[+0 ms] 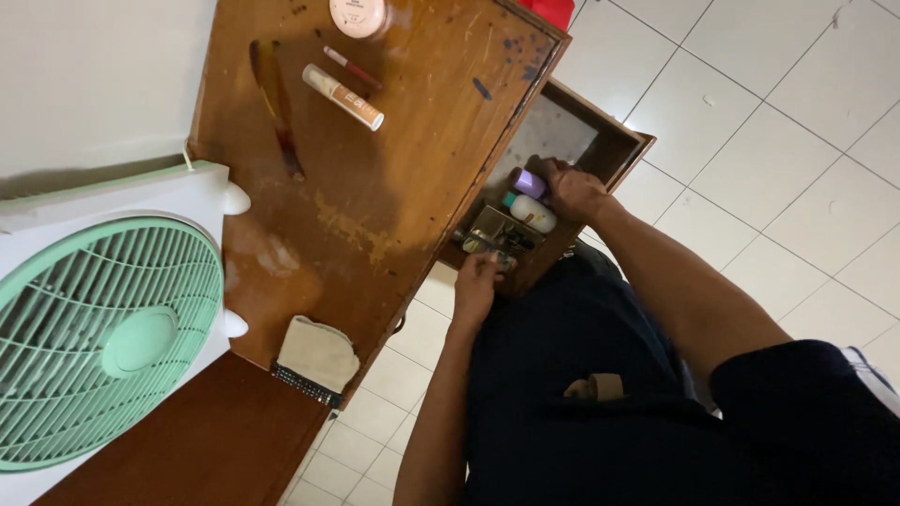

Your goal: The person cleans and tidies a room by smoothing a blanket, then organizing a dresser drawer by hand, placing bottles, boxes, tubes, lids, and a brush inside. Next, the person wipes a table and a remote with a paper towel, and finally sweeps the floor with a broom.

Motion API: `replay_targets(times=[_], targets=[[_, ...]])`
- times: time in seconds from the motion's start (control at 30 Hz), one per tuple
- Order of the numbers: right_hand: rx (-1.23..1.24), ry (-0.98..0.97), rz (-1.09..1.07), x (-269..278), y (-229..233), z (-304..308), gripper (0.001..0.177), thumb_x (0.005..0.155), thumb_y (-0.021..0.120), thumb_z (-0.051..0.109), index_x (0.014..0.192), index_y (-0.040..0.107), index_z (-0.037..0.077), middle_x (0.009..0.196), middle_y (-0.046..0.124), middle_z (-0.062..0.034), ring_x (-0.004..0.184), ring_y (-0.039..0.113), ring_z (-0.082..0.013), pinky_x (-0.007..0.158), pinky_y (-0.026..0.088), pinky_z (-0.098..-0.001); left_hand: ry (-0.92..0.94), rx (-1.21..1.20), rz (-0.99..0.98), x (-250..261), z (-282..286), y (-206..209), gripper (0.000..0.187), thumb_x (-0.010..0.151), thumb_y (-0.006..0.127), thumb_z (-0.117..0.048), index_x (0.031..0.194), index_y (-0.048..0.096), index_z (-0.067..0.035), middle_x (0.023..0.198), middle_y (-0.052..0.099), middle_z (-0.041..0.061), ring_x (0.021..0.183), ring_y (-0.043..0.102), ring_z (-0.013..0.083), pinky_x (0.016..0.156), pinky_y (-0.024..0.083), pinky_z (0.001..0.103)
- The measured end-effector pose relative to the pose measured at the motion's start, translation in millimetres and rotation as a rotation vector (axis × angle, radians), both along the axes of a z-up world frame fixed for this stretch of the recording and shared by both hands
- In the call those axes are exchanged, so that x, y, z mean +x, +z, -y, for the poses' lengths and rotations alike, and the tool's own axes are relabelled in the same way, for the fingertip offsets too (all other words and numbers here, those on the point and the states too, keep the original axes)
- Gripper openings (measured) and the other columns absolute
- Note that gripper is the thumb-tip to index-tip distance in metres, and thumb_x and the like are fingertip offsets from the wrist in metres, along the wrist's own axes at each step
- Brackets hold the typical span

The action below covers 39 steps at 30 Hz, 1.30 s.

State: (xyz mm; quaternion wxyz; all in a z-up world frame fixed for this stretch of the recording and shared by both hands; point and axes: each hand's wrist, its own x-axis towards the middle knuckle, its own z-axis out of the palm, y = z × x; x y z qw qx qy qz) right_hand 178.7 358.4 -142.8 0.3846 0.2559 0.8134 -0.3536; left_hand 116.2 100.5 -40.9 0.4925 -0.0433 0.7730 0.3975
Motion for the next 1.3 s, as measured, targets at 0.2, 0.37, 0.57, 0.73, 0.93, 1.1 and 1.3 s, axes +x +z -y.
replay_targets(times=[0.2, 0.37, 0.57, 0.73, 0.93, 1.1, 1.3], targets=[[0.204, 0.189, -0.193, 6, -9, 6, 0.077, 0.087, 0.068, 0.028, 0.147, 0.031, -0.002, 0.148, 0.038, -0.0351, 0.135, 0.044, -0.0483, 0.112, 0.038, -0.0545, 0.075, 0.158, -0.006, 11, -3, -10, 0.03, 0.1, 0.061, -0.025, 0.116, 0.064, -0.001, 0.101, 0.077, 0.01, 0.091, 0.073, 0.02, 0.082, 0.057, 0.034], [0.111, -0.001, -0.147, 25, -67, 5, 0.046, 0.111, 0.032, 0.018, 0.152, 0.036, -0.004, 0.134, 0.059, -0.0358, 0.119, 0.061, -0.0511, 0.104, 0.05, -0.0559, -0.121, 0.046, -0.146, 5, -21, 15, 0.029, 0.1, 0.065, -0.024, 0.115, 0.067, 0.0, 0.09, 0.074, 0.012, 0.085, 0.069, 0.0194, 0.081, 0.054, 0.034], [0.137, 0.201, -0.268, 35, -95, 0, 0.066, 0.095, 0.043, 0.015, 0.15, 0.027, -0.018, 0.119, 0.066, -0.0332, 0.103, 0.07, -0.046, 0.088, 0.057, -0.0565, -0.094, 0.161, -0.192, 7, -21, -1, 0.026, 0.099, 0.061, -0.019, 0.117, 0.066, -0.001, 0.097, 0.076, 0.01, 0.087, 0.072, 0.017, 0.08, 0.056, 0.032], [0.349, 0.399, -0.347, 30, -67, 12, 0.066, 0.089, 0.053, 0.017, 0.149, 0.035, -0.005, 0.127, 0.065, -0.0299, 0.111, 0.067, -0.0473, 0.092, 0.053, -0.0651, -0.029, 0.205, -0.17, -1, -35, 21, 0.027, 0.102, 0.061, -0.022, 0.117, 0.065, 0.0, 0.097, 0.076, 0.012, 0.081, 0.072, 0.0174, 0.074, 0.058, 0.031], [0.486, 0.077, -0.734, 1, 54, 29, 0.062, 0.068, 0.062, 0.008, 0.129, 0.055, 0.0, 0.115, 0.064, -0.0277, 0.098, 0.068, -0.0452, 0.08, 0.057, -0.0575, 0.169, 0.336, -0.104, -10, -22, 26, 0.024, 0.105, 0.058, -0.019, 0.116, 0.064, 0.001, 0.099, 0.074, 0.012, 0.082, 0.071, 0.0162, 0.075, 0.058, 0.031], [0.183, -0.202, -0.851, -71, 152, 50, 0.025, 0.091, 0.062, 0.0, 0.116, 0.061, 0.002, 0.1, 0.063, -0.0181, 0.091, 0.067, -0.0393, 0.079, 0.055, -0.0484, 0.332, 0.38, -0.163, -26, 0, 16, 0.021, 0.106, 0.057, -0.016, 0.115, 0.064, 0.002, 0.099, 0.072, 0.011, 0.088, 0.068, 0.0146, 0.078, 0.056, 0.031], [0.21, -0.12, -1.033, -195, 174, 77, 0.05, 0.085, 0.072, 0.01, 0.13, 0.051, 0.003, 0.118, 0.056, -0.0247, 0.102, 0.06, -0.0483, 0.082, 0.054, -0.0534, 0.352, 0.371, -0.253, -67, 21, 22, 0.021, 0.106, 0.055, -0.015, 0.116, 0.063, 0.001, 0.097, 0.071, 0.01, 0.083, 0.063, 0.0138, 0.076, 0.053, 0.028]])
